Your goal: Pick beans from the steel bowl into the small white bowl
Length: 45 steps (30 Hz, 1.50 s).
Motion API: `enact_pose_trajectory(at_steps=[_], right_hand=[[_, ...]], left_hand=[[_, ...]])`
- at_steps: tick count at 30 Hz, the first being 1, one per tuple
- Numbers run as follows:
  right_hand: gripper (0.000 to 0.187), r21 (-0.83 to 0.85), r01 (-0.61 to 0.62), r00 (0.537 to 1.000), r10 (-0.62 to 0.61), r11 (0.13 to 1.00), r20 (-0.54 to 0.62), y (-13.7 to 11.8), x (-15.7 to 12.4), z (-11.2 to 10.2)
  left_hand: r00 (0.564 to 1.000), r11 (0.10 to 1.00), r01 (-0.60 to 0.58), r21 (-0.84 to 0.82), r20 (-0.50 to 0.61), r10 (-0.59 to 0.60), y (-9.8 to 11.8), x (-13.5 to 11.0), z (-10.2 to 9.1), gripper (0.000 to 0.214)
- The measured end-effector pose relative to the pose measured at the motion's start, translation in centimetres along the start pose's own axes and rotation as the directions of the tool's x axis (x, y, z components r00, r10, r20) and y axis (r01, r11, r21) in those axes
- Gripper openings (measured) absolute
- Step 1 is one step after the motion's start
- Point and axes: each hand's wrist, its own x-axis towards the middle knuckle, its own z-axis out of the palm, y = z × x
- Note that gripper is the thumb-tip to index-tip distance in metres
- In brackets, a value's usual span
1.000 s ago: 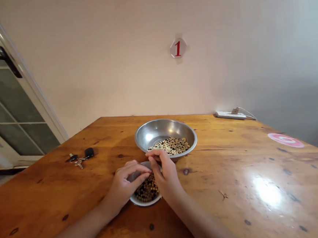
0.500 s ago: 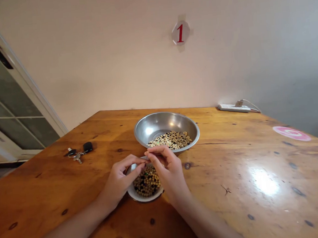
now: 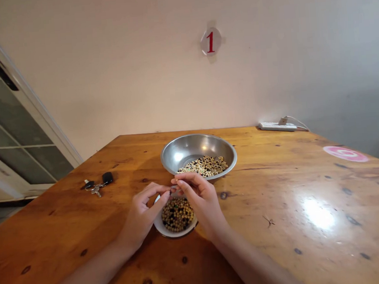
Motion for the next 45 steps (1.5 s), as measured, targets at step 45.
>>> enact_pose_trajectory(at_steps=[45], right_hand=[[0.010, -0.296, 0.235, 0.972, -0.223, 0.926, 0.074, 0.47, -0.16, -0.24]], left_hand=[[0.996, 0.998, -0.060, -0.003, 0.063, 0.060, -0.35, -0.18, 0.09, 0.012]])
